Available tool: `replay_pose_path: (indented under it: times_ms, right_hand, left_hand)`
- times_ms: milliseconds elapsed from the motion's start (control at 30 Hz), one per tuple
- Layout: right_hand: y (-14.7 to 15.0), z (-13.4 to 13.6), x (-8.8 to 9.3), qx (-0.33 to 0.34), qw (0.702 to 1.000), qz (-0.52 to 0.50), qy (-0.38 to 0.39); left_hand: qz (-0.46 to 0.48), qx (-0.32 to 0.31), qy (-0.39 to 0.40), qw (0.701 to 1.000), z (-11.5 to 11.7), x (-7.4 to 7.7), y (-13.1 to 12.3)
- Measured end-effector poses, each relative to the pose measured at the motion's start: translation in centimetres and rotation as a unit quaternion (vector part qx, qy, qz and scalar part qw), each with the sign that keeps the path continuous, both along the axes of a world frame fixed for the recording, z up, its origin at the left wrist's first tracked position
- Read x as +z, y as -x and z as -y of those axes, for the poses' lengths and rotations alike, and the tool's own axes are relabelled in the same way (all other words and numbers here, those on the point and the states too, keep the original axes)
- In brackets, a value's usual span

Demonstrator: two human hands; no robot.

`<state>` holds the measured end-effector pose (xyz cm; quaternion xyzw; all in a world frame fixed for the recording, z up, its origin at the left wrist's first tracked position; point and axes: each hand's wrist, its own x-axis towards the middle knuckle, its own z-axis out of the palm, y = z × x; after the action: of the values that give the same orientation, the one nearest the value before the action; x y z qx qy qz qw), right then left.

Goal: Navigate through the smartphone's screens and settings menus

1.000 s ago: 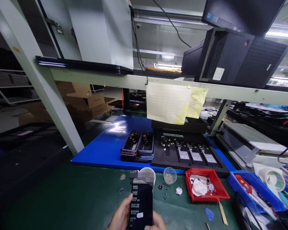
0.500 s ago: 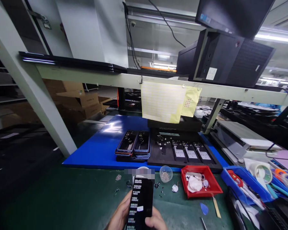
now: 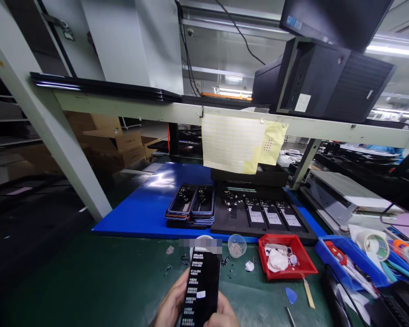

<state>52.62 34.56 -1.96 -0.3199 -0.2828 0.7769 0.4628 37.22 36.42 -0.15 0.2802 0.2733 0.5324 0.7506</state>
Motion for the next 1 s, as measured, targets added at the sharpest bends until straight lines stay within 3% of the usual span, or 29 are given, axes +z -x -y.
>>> replay_pose_path:
  times_ms: [167, 333, 500, 800, 1000]
  right_hand:
    - [0.0, -0.2, -0.6, 0.008, 1.000, 0.003, -0.007]
    - [1.1, 0.0, -1.5, -0.091, 0.989, -0.101, 0.066]
    - [0.8, 0.1, -2.4, -0.104, 0.983, -0.126, 0.084]
    - [0.7, 0.3, -1.0, -0.061, 0.988, -0.141, 0.034]
    - [0.8, 0.2, -1.2, -0.072, 0.990, -0.114, 0.036]
  left_hand:
    - [-0.002, -0.033, -0.021, 0.999, -0.3, -0.6, 0.3]
    - [-0.025, -0.028, -0.044, 0.998, -0.3, -1.0, 0.6]
    - [-0.028, -0.026, -0.055, 0.998, -0.1, -0.7, 0.5]
    - [-0.019, -0.021, -0.062, 0.998, -0.2, -1.3, 0.5]
    - [-0.026, -0.023, -0.066, 0.997, -0.2, -1.1, 0.4]
